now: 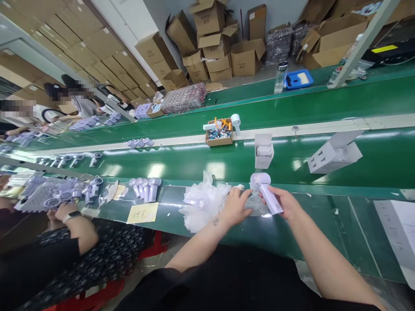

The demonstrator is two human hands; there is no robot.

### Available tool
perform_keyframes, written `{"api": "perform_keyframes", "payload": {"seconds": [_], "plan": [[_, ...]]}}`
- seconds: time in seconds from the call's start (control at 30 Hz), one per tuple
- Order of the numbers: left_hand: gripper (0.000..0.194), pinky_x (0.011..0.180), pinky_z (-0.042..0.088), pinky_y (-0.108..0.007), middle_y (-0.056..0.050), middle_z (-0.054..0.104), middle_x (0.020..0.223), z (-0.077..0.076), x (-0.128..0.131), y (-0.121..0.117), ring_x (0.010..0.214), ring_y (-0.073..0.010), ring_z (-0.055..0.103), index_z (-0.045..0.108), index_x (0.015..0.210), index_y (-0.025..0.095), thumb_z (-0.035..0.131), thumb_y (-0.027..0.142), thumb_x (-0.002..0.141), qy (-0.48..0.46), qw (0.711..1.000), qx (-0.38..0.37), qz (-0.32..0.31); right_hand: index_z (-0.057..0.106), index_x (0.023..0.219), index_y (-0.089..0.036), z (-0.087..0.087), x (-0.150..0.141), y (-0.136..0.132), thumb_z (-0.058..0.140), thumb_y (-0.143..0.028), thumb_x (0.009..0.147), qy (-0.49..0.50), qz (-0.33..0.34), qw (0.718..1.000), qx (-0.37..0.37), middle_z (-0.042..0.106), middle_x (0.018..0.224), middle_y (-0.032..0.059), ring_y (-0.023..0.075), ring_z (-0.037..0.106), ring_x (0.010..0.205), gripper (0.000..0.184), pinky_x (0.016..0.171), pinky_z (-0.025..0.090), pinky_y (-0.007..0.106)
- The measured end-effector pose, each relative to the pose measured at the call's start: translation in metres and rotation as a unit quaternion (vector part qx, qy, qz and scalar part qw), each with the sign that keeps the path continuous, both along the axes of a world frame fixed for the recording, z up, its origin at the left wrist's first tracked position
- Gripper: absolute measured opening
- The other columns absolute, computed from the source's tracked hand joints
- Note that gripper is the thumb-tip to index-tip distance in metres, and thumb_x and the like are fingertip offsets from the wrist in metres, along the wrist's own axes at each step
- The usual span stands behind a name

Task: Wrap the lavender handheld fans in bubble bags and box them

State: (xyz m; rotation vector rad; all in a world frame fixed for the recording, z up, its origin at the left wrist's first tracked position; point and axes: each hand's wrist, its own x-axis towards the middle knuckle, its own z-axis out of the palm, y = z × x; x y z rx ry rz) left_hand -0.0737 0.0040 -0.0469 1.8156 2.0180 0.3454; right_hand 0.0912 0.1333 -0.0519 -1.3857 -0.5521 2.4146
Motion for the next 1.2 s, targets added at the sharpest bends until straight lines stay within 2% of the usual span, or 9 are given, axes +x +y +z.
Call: {"api": "perform_keyframes", "payload": {"seconds": [0.13,0.4,0.5,0.63,0.83,0.97,1.07,1.13,1.2], "plan": [[0.031,0.086,0.046,-0.037,-0.011,0.057,0.105,-0.005,0.005,-0.005,0.101,-0.0254,0.053,0.057,0.109,0.018,0.048,0.037,0.087,-0.011,0.998,-0.008,-0.059,0.06,0.096,-0.005,0.011,-0.023,-0.006,0.049,-0.016,0.086,-0.007,-0.044,0.999,-0.006,0.069,0.072,0.0134,0.0167,0.064,0.054,0.018,0.052,0.056,0.026],[0.023,0.071,0.046,-0.031,-0.005,0.067,0.075,-0.003,-0.027,-0.007,0.073,-0.0206,0.061,0.063,0.097,0.017,0.048,0.03,0.086,-0.12,0.978,-0.012,0.17,0.049,0.12,-0.019,0.047,0.011,-0.073,0.069,-0.017,0.071,0.025,0.004,0.996,0.085,0.068,0.086,0.0092,0.0251,0.068,0.072,0.053,0.054,0.058,0.033],[0.019,0.071,0.046,-0.027,-0.003,0.068,0.078,-0.009,-0.023,-0.012,0.074,-0.017,0.062,0.067,0.087,0.017,0.052,0.029,0.082,-0.286,0.952,-0.001,0.109,0.039,0.129,-0.025,0.045,0.013,-0.123,0.073,-0.022,0.069,0.045,0.057,0.996,0.041,0.067,0.088,0.0062,0.026,0.068,0.072,0.07,0.053,0.057,0.035],[0.023,0.074,0.048,-0.026,-0.005,0.069,0.084,-0.021,-0.019,-0.031,0.079,-0.0155,0.062,0.067,0.09,0.014,0.05,0.028,0.084,-0.422,0.903,0.021,0.075,0.053,0.111,-0.019,0.03,0.007,-0.154,0.071,-0.026,0.072,0.021,0.021,0.999,0.041,0.065,0.087,0.005,0.021,0.066,0.072,0.043,0.052,0.054,0.03],[0.027,0.075,0.048,-0.034,-0.008,0.063,0.073,-0.015,-0.018,-0.055,0.074,-0.0179,0.058,0.066,0.092,0.014,0.043,0.028,0.089,-0.229,0.941,0.238,-0.074,0.056,0.103,-0.019,0.023,0.01,-0.166,0.071,-0.03,0.073,-0.049,0.002,0.994,0.096,0.066,0.076,0.004,0.0205,0.065,0.071,0.035,0.055,0.054,0.03],[0.027,0.071,0.049,-0.032,-0.007,0.061,0.071,-0.014,-0.016,-0.079,0.071,-0.0176,0.058,0.065,0.099,0.018,0.041,0.026,0.088,-0.181,0.922,0.227,-0.257,0.054,0.097,-0.019,0.022,0.014,-0.166,0.071,-0.028,0.071,-0.123,-0.112,0.976,0.138,0.065,0.07,0.0011,0.016,0.063,0.057,0.032,0.051,0.053,0.026],[0.031,0.075,0.049,-0.032,-0.008,0.064,0.081,-0.015,-0.022,-0.081,0.079,-0.0188,0.06,0.064,0.099,0.018,0.039,0.033,0.091,-0.234,0.947,0.18,-0.129,0.05,0.103,-0.023,0.026,0.027,-0.17,0.074,-0.028,0.069,-0.12,-0.169,0.967,0.151,0.066,0.079,-0.0003,0.017,0.065,0.061,0.042,0.053,0.055,0.028],[0.035,0.073,0.048,-0.031,-0.008,0.065,0.081,-0.012,-0.027,-0.066,0.076,-0.0178,0.059,0.065,0.097,0.015,0.036,0.035,0.092,-0.265,0.952,0.15,0.009,0.044,0.114,-0.028,0.033,0.036,-0.177,0.075,-0.028,0.067,-0.046,-0.121,0.983,0.13,0.066,0.09,0.0002,0.0202,0.067,0.067,0.057,0.054,0.056,0.032],[0.033,0.071,0.047,-0.028,-0.006,0.067,0.079,-0.006,-0.029,-0.048,0.072,-0.0156,0.058,0.067,0.093,0.013,0.044,0.036,0.089,-0.32,0.943,0.088,0.02,0.038,0.122,-0.032,0.04,0.04,-0.184,0.076,-0.029,0.066,0.028,-0.067,0.992,0.101,0.065,0.094,0.0006,0.0214,0.067,0.067,0.068,0.052,0.055,0.033]]}}
